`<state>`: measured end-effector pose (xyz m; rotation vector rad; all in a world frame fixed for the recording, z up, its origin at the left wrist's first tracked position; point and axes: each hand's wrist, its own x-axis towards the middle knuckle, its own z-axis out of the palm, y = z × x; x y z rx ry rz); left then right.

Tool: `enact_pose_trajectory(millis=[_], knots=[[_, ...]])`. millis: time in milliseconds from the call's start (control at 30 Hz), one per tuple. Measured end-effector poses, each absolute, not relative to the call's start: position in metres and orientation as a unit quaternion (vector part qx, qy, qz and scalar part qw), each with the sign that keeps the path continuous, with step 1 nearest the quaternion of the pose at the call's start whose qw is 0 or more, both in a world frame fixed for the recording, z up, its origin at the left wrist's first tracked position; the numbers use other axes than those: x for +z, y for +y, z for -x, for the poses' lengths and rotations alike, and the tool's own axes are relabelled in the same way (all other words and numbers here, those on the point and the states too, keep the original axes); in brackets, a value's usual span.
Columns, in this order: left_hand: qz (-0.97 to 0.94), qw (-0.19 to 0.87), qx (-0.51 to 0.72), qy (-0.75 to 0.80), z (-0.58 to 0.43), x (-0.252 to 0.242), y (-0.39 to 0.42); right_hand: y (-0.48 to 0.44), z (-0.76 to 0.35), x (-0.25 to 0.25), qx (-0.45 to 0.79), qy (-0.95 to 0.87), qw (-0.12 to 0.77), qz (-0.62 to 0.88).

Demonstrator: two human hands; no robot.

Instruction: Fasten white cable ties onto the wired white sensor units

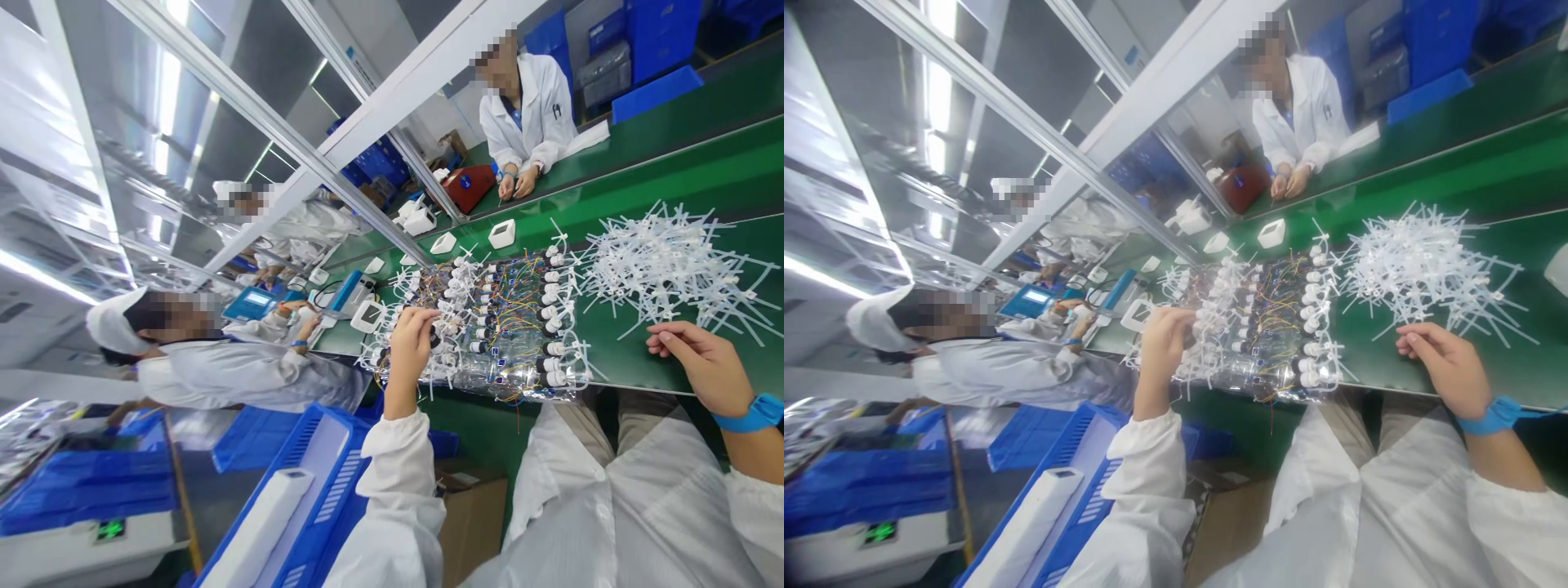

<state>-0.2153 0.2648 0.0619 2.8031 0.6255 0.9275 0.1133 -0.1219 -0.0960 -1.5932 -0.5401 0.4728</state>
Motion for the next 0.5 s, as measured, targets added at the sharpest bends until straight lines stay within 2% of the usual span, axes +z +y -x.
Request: enact_pose_trajectory(millis=[200, 500], knots=[[-0.953, 0.057, 0.227, 0.192, 0.218, 0.028, 0.276, -0.122, -0.114, -0.098, 0.211, -0.238, 0.643, 0.697], [-0.963, 0.118, 0.14, 0.196, 0.212, -0.002, 0.268, -0.121, -0.114, -0.1, 0.204, -0.253, 0.633, 0.703]])
